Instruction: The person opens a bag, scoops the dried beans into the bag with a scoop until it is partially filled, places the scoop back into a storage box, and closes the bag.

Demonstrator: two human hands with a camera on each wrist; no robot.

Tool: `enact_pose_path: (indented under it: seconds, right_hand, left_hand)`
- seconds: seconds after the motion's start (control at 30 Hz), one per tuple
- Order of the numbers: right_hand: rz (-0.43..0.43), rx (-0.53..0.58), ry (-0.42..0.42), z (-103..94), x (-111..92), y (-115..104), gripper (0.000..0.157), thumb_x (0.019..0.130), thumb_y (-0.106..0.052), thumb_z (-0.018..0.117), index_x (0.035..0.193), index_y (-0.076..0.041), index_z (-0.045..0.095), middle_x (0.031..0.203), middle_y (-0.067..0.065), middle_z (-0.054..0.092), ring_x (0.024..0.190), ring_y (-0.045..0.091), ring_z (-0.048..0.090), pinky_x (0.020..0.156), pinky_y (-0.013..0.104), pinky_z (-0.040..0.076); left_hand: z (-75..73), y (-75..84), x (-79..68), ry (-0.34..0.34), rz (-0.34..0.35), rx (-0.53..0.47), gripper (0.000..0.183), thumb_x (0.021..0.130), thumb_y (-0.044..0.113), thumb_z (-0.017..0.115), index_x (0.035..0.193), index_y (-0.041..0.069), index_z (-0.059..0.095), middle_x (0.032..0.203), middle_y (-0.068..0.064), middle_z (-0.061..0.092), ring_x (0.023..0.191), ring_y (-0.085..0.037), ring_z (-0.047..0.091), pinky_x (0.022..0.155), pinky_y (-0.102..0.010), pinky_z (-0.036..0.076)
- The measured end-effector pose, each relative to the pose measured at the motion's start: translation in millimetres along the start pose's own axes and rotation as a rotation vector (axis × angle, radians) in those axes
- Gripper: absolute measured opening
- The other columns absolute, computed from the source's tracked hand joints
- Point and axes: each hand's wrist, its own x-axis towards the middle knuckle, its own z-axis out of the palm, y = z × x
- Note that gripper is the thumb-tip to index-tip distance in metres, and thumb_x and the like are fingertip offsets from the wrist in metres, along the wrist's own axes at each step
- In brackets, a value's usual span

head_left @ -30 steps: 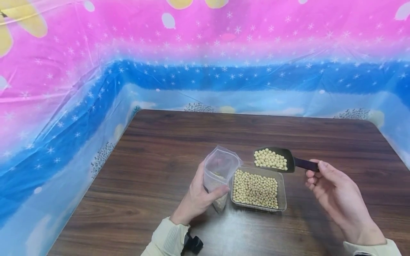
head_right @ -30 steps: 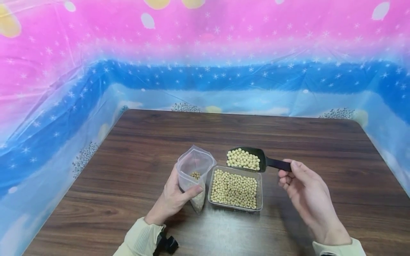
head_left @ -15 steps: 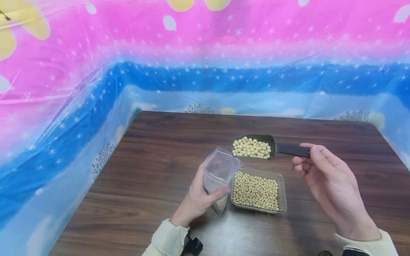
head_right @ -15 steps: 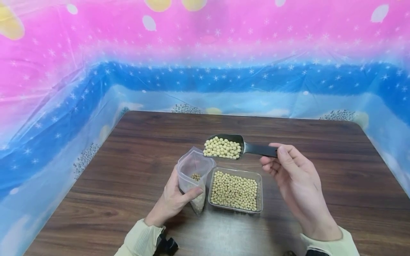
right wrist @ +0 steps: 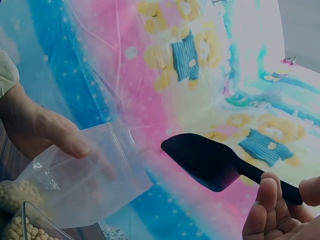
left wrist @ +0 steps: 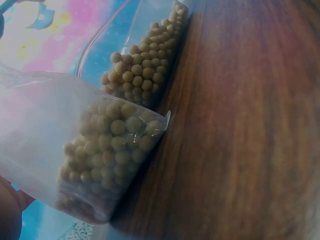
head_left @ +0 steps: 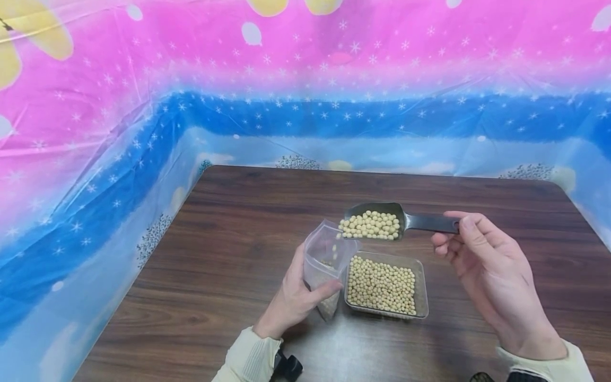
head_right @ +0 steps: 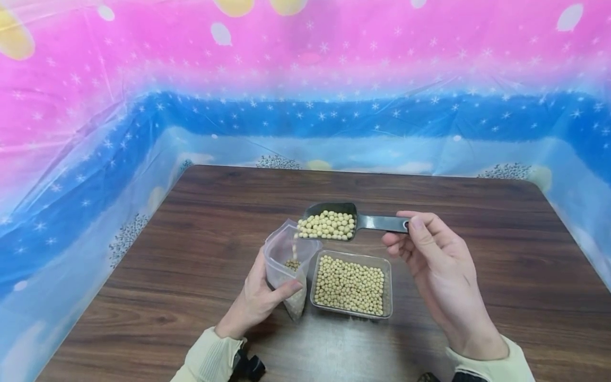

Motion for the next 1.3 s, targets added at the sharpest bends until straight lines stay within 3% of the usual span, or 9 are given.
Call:
enact_pose_path:
  seconds: [0.2, 0.57, 0.7, 1.03, 1.3]
  right_hand:
    - [-0.029, -0.004, -0.022, 0.8, 1.4, -1.3, 0.025, 0.105, -0.001, 0.029, 0.105, 0.002, 0.054, 0.114, 0.017, 0.058, 0.096, 0.024, 0.065, 0.084, 0.028, 0.052]
    - [-0.052, -0.034, -0.033, 3.5, 0.5, -1.2, 0.026, 0.105, 0.001, 0.028, 0.117, 0.008, 0.051, 0.103, 0.019, 0.065, 0.095, 0.024, 0.066, 0.084, 0.029, 0.053]
    - [-0.048, -0.046, -0.059, 4.0, 0.0, -1.9, 0.030, 0.104, 0.002, 0.027, 0.125, 0.011, 0.047, 0.101, 0.021, 0.067, 0.096, 0.024, 0.066, 0.085, 0.028, 0.053]
    - [-0.052, -0.082, -0.066, 9.0, 0.8, -4.8, 0.030, 0.104, 0.003, 0.028, 0.126, 0.011, 0.047, 0.099, 0.020, 0.067, 0.095, 0.023, 0.066, 0.085, 0.028, 0.053]
    - [-0.061, -0.056, -0.052, 10.5, -0.5, -6.4, 0.030, 0.104, 0.005, 0.028, 0.124, 0.013, 0.048, 0.098, 0.022, 0.067, 0.093, 0.025, 0.066, 0.084, 0.029, 0.053]
  left_hand:
    - [0.0, 1.7, -0.6, 0.005, -0.017, 0.004, 0.084, 0.082, 0.020, 0.079, 0.149, 0.031, 0.029, 0.132, 0.001, 0.052, 0.108, -0.020, 0.057, 0.089, -0.041, 0.051]
    - [0.3, 0.5, 1.2, -0.011, 0.039, -0.022, 0.086, 0.082, 0.014, 0.079, 0.150, 0.029, 0.028, 0.134, -0.001, 0.051, 0.108, -0.022, 0.058, 0.090, -0.039, 0.052]
    - [0.4, 0.8, 1.1, -0.015, 0.023, -0.033, 0.086, 0.082, 0.015, 0.079, 0.150, 0.028, 0.028, 0.134, -0.002, 0.051, 0.109, -0.023, 0.058, 0.090, -0.039, 0.052]
    - [0.7, 3.6, 0.8, -0.011, -0.061, -0.034, 0.087, 0.082, 0.019, 0.079, 0.150, 0.034, 0.027, 0.134, -0.002, 0.050, 0.109, -0.021, 0.056, 0.088, -0.039, 0.053]
    - [1.1, 2.1, 0.2, -0.013, -0.061, -0.015, 0.088, 0.083, 0.021, 0.079, 0.151, 0.034, 0.025, 0.136, -0.002, 0.048, 0.110, -0.020, 0.056, 0.089, -0.041, 0.052]
